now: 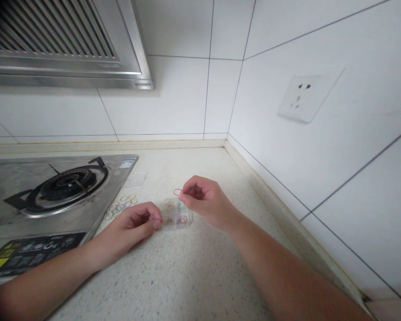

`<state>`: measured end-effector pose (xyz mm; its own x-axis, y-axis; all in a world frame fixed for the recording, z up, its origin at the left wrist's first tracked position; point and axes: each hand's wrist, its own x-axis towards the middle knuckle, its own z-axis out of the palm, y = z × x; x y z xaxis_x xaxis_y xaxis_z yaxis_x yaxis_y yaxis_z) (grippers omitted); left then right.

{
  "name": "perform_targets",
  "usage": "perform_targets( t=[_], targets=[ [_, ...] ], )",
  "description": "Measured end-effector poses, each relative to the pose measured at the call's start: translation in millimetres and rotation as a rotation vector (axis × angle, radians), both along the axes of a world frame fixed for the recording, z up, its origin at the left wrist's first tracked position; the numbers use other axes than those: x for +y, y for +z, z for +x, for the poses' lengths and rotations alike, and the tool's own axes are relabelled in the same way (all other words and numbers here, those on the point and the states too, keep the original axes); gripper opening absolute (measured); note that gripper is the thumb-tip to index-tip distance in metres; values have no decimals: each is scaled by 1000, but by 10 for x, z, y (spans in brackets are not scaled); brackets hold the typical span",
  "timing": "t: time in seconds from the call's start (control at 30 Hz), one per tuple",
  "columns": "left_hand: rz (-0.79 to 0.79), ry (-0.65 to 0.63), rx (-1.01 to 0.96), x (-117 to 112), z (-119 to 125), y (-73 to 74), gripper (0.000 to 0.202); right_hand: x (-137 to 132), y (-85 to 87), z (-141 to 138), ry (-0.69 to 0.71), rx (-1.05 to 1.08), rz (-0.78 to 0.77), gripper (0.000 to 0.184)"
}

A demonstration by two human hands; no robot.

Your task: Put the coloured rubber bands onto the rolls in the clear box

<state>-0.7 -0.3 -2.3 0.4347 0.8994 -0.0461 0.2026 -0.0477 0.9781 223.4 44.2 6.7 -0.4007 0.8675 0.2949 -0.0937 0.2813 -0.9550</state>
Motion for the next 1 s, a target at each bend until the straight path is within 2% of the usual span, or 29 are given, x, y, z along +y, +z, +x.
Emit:
perform_targets(
  t=[0.37,0.73,1.0],
  targets=[
    [-5,-1,0,1,-4,-7,23,-17,44,-13,-25,-16,6,13],
    [16,-12,3,14,-6,-13,21,-7,26,21,-41,-30,-12,19],
    [16,-12,-10,5,-13,-24,22,-7,19,-10,-41,-21,30,13]
  ],
)
